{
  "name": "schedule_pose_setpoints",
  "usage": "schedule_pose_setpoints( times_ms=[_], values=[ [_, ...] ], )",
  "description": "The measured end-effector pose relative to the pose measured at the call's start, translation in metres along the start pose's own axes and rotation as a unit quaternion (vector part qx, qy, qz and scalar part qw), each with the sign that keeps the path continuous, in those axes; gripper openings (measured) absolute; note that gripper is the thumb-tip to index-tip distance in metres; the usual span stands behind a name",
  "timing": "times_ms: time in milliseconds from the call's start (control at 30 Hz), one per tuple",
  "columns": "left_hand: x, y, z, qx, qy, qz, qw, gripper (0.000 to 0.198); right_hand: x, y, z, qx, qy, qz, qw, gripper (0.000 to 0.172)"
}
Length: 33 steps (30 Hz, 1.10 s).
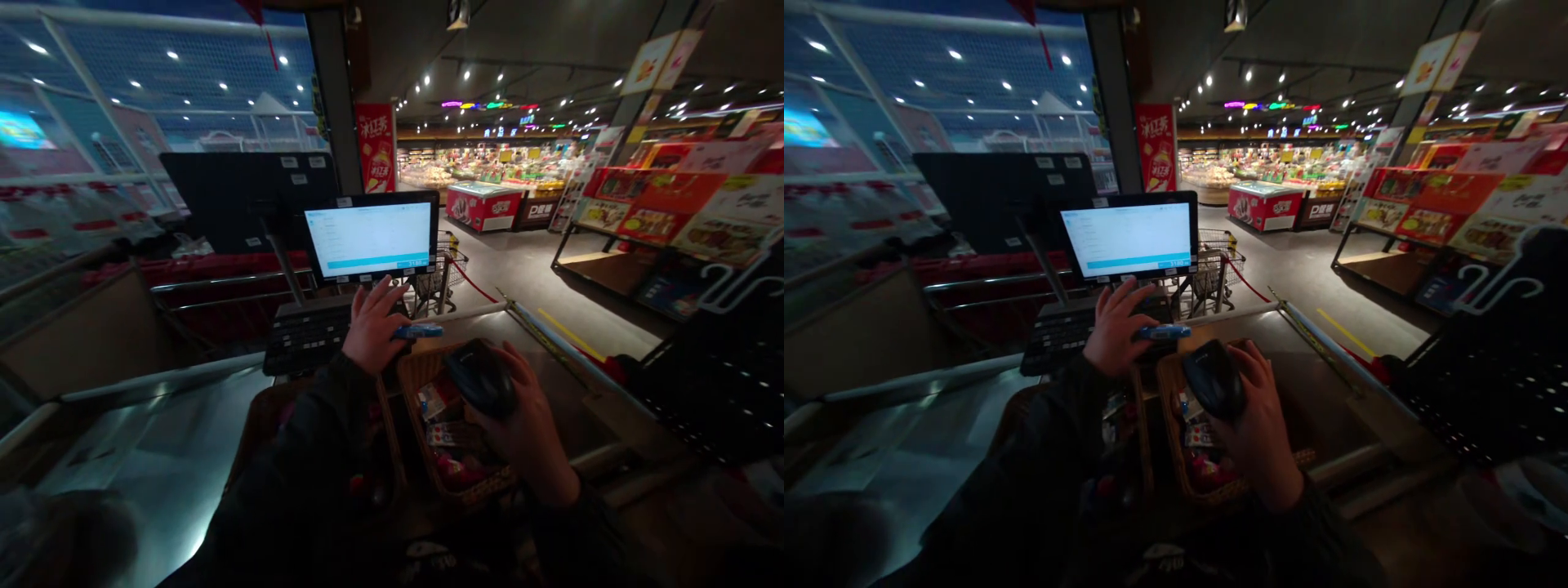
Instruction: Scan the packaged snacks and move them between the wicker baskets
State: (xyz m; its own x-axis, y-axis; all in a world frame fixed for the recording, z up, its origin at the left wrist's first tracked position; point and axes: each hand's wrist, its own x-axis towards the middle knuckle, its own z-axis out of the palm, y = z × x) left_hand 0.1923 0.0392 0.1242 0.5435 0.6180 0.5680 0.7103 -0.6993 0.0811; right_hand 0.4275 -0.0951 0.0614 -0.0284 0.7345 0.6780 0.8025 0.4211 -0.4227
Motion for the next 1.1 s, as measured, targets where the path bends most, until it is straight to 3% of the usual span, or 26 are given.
schedule_pose_setpoints(
  times_ms=[133, 400, 933, 1100],
  values=[
    [-0.014, -0.014, -0.029, 0.021, 0.08, -0.02, 0.996, 0.011, 0.011, -0.033, 0.007, 0.03, 0.004, -0.051, 0.998, 0.059],
    [-0.041, -0.031, -0.059, 0.047, 0.136, -0.059, 0.988, 0.009, 0.014, -0.08, 0.018, 0.055, -0.018, -0.086, 0.995, 0.06],
    [-0.069, -0.05, -0.073, 0.037, 0.149, -0.072, 0.986, 0.008, 0.001, -0.111, 0.031, 0.07, -0.028, -0.099, 0.992, 0.057],
    [-0.078, -0.054, -0.074, 0.037, 0.122, -0.076, 0.989, 0.009, 0.0, -0.116, 0.032, 0.054, -0.03, -0.076, 0.995, 0.06]
  ],
)
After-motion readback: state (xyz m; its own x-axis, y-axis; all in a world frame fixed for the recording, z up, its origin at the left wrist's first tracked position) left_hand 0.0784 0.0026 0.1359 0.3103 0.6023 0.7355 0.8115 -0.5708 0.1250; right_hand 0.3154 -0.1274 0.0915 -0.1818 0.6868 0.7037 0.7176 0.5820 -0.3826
